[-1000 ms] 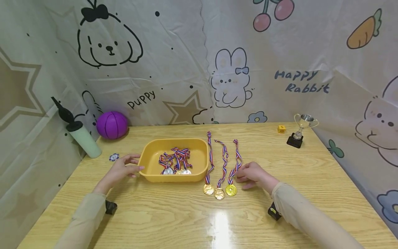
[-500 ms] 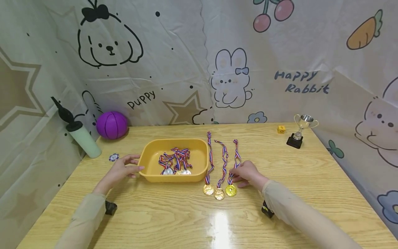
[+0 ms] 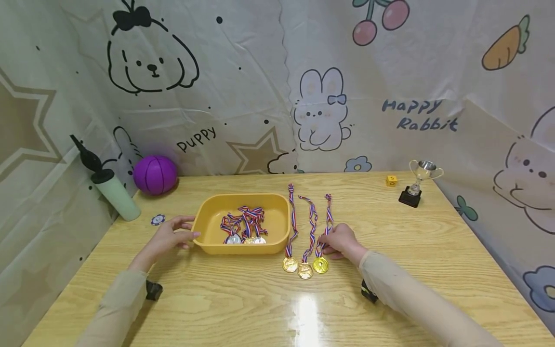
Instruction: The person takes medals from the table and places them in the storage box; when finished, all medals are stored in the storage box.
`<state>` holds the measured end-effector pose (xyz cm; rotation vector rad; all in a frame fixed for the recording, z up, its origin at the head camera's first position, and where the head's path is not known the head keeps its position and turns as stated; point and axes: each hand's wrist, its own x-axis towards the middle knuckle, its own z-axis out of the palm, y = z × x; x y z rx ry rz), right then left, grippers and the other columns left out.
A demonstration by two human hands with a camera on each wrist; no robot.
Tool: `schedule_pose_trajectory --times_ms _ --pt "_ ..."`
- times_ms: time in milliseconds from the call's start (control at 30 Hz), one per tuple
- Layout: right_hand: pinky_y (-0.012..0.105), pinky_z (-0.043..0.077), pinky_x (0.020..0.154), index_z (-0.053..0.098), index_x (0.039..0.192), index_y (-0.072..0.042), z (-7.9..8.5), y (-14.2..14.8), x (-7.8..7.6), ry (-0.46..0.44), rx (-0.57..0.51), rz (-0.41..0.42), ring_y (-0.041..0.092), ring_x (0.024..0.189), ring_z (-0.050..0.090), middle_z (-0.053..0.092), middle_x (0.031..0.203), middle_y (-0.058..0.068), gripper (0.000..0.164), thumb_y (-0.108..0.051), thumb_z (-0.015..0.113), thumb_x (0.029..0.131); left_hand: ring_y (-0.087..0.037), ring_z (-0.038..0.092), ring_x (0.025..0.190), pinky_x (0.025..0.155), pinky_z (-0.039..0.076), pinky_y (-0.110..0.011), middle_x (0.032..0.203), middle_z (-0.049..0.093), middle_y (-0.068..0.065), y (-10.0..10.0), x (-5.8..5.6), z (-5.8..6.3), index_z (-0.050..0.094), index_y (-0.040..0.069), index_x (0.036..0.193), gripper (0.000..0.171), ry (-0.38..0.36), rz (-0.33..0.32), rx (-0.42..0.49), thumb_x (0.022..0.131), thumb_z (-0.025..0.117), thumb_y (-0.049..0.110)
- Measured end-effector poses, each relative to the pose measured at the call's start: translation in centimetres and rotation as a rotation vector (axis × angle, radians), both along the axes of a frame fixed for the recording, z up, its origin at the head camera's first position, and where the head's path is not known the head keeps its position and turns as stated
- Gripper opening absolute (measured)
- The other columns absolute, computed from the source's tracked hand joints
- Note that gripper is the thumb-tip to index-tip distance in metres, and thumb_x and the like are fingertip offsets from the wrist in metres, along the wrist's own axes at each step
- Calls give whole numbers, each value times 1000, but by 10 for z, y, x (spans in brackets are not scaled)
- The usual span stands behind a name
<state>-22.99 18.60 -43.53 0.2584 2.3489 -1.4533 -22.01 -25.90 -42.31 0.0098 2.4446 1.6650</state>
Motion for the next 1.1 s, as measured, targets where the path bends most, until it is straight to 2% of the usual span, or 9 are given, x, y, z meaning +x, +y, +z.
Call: schedule_pose_trajectory --times_ms 200,400,533,800,1100 --pt "21 52 43 58 76 -5 -2 0 -1 13 23 -6 5 46 59 61 56 -2 16 -12 65 89 -14 62 74 68 61 -27 121 51 -24 1 2 1 41 -1 140 69 -9 12 -19 83 76 19" --pt "22 52 43 59 77 -4 -1 -1 0 25 50 -7 7 49 60 64 62 0 19 -18 67 87 -13 62 73 67 60 -26 121 50 -24 2 2 2 40 -3 140 70 -8 7 -17 84 75 18" --pt "22 52 42 62 78 -2 1 -2 -1 34 82 3 8 48 60 64 60 1 21 -21 69 86 -14 62 74 67 60 -26 121 50 -25 2 2 1 39 -5 140 69 -10 0 -11 84 74 18" --pt "21 51 41 64 77 1 0 -2 -3 79 123 27 7 44 59 62 52 1 17 -12 66 85 -13 62 74 67 61 -26 119 52 -22 1 2 0 42 -2 139 68 -11 9 -18 83 76 19" --pt "17 45 40 59 75 -3 0 0 -2 81 84 17 7 46 59 62 60 0 13 -9 65 85 -13 62 74 67 61 -27 118 52 -22 1 -1 0 42 -3 139 69 -12 8 -20 83 76 19"
